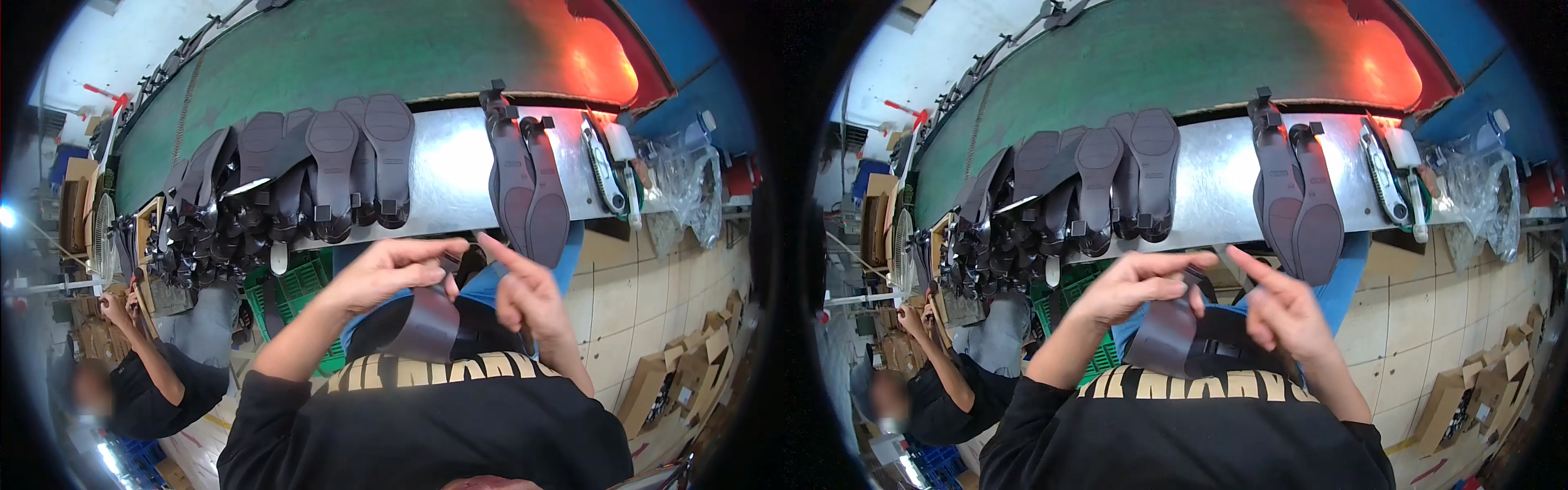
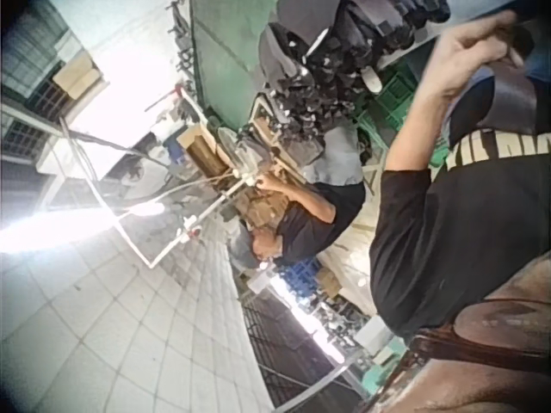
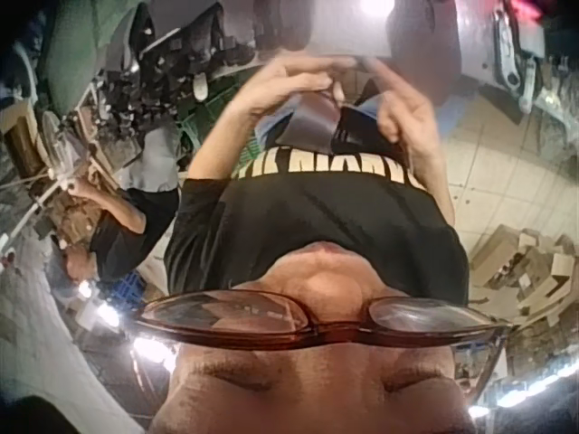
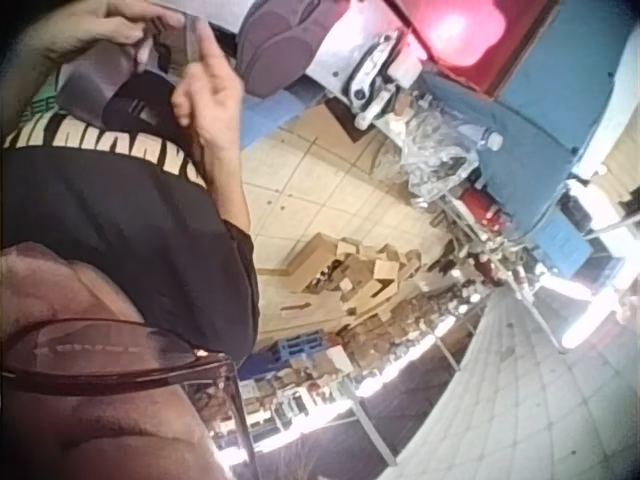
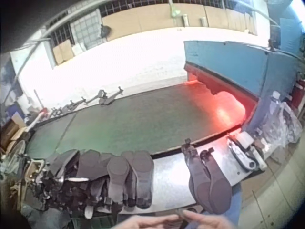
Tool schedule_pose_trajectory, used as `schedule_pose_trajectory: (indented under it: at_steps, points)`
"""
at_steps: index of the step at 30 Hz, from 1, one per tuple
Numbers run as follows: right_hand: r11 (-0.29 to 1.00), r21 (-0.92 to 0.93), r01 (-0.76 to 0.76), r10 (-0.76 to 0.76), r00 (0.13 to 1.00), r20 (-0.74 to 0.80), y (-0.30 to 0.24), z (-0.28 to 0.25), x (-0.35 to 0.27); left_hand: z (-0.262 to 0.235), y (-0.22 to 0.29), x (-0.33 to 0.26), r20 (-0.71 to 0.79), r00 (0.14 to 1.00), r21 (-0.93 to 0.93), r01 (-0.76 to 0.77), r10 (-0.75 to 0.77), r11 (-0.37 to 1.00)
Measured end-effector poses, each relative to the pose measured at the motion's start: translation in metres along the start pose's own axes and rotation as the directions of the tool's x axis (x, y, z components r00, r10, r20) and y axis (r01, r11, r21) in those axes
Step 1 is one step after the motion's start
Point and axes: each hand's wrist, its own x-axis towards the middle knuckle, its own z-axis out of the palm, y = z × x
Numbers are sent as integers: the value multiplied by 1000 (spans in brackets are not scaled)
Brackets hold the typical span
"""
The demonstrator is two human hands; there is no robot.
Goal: The person uses a small metal tool to press a buckle onto the strap of a sandal. They pick up sandals from a pile on the left, perform the pressing action, and place the finished items on the right side of the table.
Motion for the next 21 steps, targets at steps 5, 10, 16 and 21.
schedule_pose_trajectory:
  at_steps: [5,10,16,21]
  points:
    - [811,-512,282,-508,775,-377,-39,-47,19,-3,84,-54,-314,565,737,-362,763,571]
    - [243,-966,-89,-733,636,-243,-32,-95,61,-26,85,-67,-252,69,932,-251,965,261]
    - [161,-914,-372,-586,709,-392,-25,-94,83,-54,39,-29,-70,373,987,160,925,10]
    - [363,-902,-233,-537,739,-407,-41,-115,82,-59,44,-23,-135,387,984,161,912,77]
